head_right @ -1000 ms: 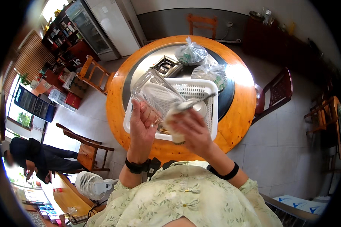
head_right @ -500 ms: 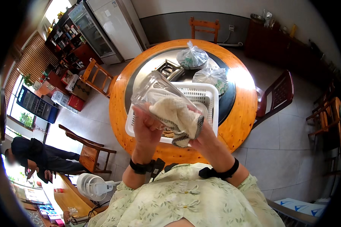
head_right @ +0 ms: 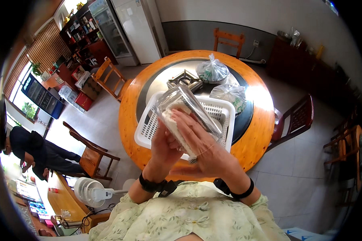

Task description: The person wipes glasses and a bowl with a cloth and places them into a sterilization cabinet.

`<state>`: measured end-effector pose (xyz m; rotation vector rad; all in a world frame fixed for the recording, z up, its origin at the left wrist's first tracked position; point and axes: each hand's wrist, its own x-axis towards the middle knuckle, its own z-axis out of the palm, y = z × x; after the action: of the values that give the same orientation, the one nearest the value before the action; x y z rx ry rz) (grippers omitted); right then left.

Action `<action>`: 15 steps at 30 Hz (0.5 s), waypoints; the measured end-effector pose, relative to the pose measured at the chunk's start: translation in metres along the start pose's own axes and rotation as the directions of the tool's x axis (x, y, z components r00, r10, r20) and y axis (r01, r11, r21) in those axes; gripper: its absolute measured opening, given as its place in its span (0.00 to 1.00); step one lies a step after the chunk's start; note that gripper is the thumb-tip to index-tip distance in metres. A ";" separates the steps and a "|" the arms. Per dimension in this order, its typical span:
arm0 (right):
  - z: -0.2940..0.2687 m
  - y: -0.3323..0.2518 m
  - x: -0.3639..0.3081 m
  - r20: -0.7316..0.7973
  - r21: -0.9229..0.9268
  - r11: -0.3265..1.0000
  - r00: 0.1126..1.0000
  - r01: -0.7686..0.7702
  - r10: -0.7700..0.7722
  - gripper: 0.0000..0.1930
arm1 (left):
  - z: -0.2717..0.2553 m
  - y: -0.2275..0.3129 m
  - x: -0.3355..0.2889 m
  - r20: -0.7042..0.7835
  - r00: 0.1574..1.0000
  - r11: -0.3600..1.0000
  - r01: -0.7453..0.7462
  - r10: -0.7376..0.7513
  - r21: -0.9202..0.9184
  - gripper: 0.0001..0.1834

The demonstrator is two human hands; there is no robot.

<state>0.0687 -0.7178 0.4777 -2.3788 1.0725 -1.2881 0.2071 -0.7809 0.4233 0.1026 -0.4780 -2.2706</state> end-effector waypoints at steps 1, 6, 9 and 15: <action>-0.004 0.005 0.003 0.011 0.000 1.000 1.000 0.013 -0.013 0.53 | -0.005 0.000 -0.001 0.111 0.994 1.000 0.009 -0.008 -0.012 0.22; -0.016 0.044 0.003 0.016 0.104 0.991 0.996 0.084 -0.086 0.51 | 0.011 -0.012 0.007 -0.120 0.993 0.972 0.033 -0.005 0.233 0.24; -0.003 0.058 -0.027 -0.078 0.737 0.666 0.963 -0.119 0.258 0.50 | 0.021 -0.002 0.002 -0.026 0.999 0.921 0.039 -0.031 0.387 0.27; 0.031 0.058 -0.065 0.003 0.999 0.039 0.841 -0.029 0.541 0.52 | -0.007 0.036 -0.011 0.040 0.996 0.400 -0.068 0.078 0.914 0.22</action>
<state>0.0419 -0.7174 0.3889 -0.7468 0.3469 -1.5549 0.2409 -0.7973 0.4298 0.6404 -1.6764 -1.6302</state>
